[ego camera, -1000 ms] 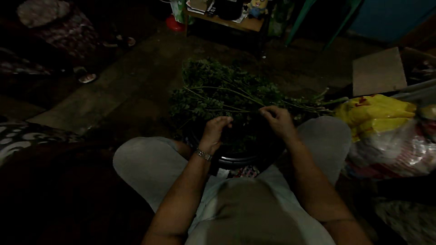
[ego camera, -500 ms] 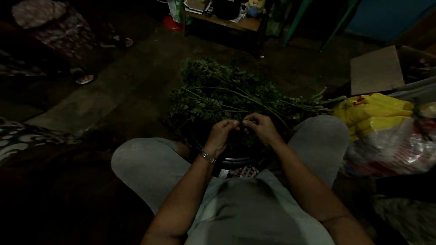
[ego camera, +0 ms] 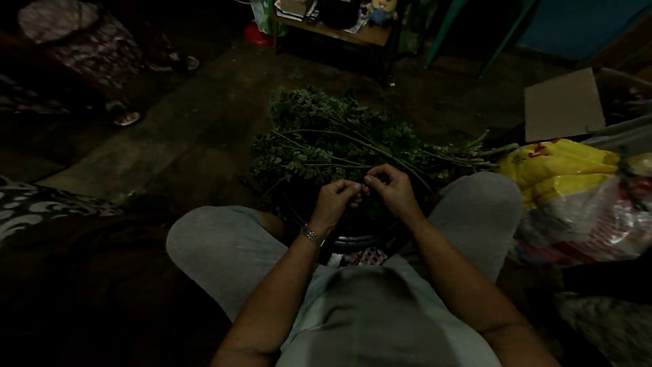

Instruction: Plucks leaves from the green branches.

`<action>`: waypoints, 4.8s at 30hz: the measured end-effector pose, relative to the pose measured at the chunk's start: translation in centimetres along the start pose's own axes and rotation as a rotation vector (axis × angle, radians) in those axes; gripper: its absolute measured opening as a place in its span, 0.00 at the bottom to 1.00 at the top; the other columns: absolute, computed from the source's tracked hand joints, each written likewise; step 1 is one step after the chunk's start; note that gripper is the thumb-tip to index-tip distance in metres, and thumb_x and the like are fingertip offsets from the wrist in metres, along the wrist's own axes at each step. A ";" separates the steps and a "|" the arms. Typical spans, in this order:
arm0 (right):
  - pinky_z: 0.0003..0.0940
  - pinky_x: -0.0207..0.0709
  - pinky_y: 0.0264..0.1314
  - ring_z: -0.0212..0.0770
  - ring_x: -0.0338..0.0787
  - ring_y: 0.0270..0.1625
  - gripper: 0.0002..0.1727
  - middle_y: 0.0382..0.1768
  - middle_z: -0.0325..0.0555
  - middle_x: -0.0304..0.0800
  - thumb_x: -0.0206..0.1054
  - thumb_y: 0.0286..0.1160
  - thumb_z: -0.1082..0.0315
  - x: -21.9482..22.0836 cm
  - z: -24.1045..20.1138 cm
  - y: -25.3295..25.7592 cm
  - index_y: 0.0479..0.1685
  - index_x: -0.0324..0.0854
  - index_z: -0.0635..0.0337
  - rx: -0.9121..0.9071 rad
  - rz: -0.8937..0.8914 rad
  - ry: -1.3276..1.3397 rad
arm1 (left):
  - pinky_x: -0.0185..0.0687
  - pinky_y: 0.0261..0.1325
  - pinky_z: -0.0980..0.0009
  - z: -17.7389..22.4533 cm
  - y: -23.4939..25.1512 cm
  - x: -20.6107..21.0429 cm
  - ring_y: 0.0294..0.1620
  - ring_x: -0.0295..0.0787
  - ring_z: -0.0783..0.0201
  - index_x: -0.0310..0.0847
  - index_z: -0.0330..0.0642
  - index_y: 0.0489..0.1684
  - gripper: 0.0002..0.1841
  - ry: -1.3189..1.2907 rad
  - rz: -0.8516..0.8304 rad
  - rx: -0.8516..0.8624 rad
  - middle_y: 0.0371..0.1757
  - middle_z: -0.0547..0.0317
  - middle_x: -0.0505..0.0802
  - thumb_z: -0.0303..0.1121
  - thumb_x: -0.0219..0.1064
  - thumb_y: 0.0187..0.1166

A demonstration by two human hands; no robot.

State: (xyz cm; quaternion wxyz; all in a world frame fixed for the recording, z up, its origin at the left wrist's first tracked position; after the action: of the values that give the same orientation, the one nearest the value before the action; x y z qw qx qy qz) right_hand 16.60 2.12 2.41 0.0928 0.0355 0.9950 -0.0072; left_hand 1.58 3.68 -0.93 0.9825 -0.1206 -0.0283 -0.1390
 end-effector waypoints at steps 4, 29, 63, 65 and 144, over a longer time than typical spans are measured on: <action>0.30 0.89 0.43 0.33 0.91 0.34 0.07 0.37 0.47 0.88 0.67 0.81 0.75 -0.5 0.1 0.2 0.51 0.81 0.69 0.049 -0.025 0.011 | 0.88 0.42 0.73 0.1 -0.1 -0.1 0.31 0.89 0.69 0.84 0.33 0.41 0.08 -0.026 0.031 0.012 0.31 0.59 0.90 0.27 0.61 0.87; 0.55 0.76 0.73 0.57 0.82 0.70 0.19 0.66 0.59 0.84 0.77 0.72 0.65 -0.6 -0.5 0.7 0.59 0.87 0.64 -0.268 -0.221 -0.429 | 0.85 0.39 0.76 0.5 0.1 -0.8 0.28 0.86 0.72 0.84 0.31 0.41 0.08 0.092 0.011 -0.030 0.28 0.61 0.88 0.26 0.62 0.86; 0.56 0.75 0.73 0.57 0.85 0.68 0.15 0.65 0.61 0.86 0.59 0.89 0.65 -3.4 0.3 1.5 0.58 0.87 0.67 0.036 -0.122 -0.586 | 0.82 0.54 0.62 -0.3 1.9 -2.7 0.46 0.86 0.61 0.84 0.34 0.57 0.13 0.505 -0.013 0.066 0.48 0.48 0.91 0.34 0.59 0.91; 0.58 0.71 0.77 0.62 0.79 0.74 0.16 0.71 0.64 0.81 0.60 0.89 0.65 -4.1 0.4 1.8 0.57 0.87 0.69 -0.033 -0.057 -0.593 | 0.79 0.67 0.51 -1.4 2.2 -2.4 0.61 0.87 0.51 0.81 0.34 0.67 0.17 0.580 -0.095 -0.014 0.63 0.41 0.89 0.35 0.57 0.92; 0.63 0.77 0.60 0.66 0.87 0.59 0.12 0.51 0.62 0.91 0.62 0.85 0.69 4.2 11.9 12.2 0.51 0.89 0.67 -0.254 0.091 -0.650 | 0.79 0.52 0.73 -5.0 7.3 -2.0 0.46 0.82 0.69 0.80 0.33 0.62 0.13 0.296 -0.014 -0.396 0.54 0.52 0.87 0.31 0.58 0.90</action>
State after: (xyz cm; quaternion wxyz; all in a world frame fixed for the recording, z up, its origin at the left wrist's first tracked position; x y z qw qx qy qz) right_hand 15.60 14.35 -10.19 0.4086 0.0638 0.9039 0.1097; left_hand 1.77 9.81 -7.63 0.9321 -0.2891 0.1430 -0.1649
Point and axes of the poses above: each hand's wrist, its own y-axis towards the middle knuckle, its own x-axis out of the palm, z = x × y, the point moved 6 cm from there along y, towards the middle knuckle
